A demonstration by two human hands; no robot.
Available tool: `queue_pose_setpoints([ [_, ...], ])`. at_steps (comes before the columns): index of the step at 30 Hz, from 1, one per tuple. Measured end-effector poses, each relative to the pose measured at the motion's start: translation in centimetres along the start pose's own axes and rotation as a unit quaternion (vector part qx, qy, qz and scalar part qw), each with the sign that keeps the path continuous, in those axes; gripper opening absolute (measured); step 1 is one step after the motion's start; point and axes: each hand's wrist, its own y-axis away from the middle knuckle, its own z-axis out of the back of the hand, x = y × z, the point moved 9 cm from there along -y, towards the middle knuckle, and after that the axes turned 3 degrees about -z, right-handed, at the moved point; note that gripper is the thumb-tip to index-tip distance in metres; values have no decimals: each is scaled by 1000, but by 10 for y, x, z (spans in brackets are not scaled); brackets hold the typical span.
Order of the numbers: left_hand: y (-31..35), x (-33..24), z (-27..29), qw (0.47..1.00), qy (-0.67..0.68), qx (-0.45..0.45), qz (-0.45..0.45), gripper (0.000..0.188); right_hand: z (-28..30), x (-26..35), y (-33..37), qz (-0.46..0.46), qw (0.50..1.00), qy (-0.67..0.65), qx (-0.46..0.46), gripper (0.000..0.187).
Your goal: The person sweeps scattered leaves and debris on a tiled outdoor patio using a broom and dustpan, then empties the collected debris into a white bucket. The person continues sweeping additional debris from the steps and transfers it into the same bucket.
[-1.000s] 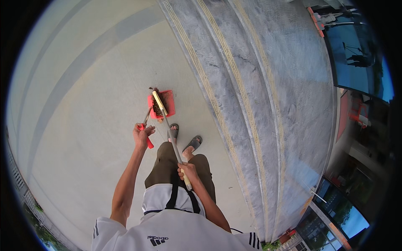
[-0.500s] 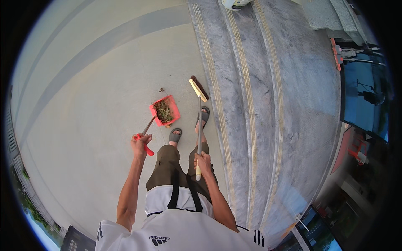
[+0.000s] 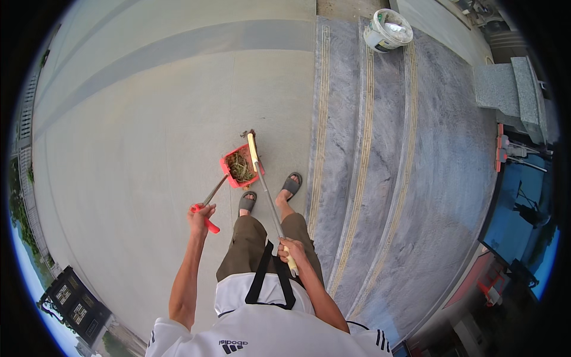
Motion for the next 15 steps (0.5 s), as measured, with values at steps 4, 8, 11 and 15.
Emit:
queue_pose_setpoints([
  [4,-2,11,30,991,106,-70,28,24,-10,67,19,79,989,117,-46,9],
  [8,-12,29,53,976,181,-115,31,25,-46,142,-8,152,947,251,-132,15],
  [11,-22,55,66,962,230,-141,42,27,-64,197,-41,213,887,360,-197,21],
  [15,-31,81,77,940,296,-162,54,31,-83,239,-95,261,814,461,-240,23],
])
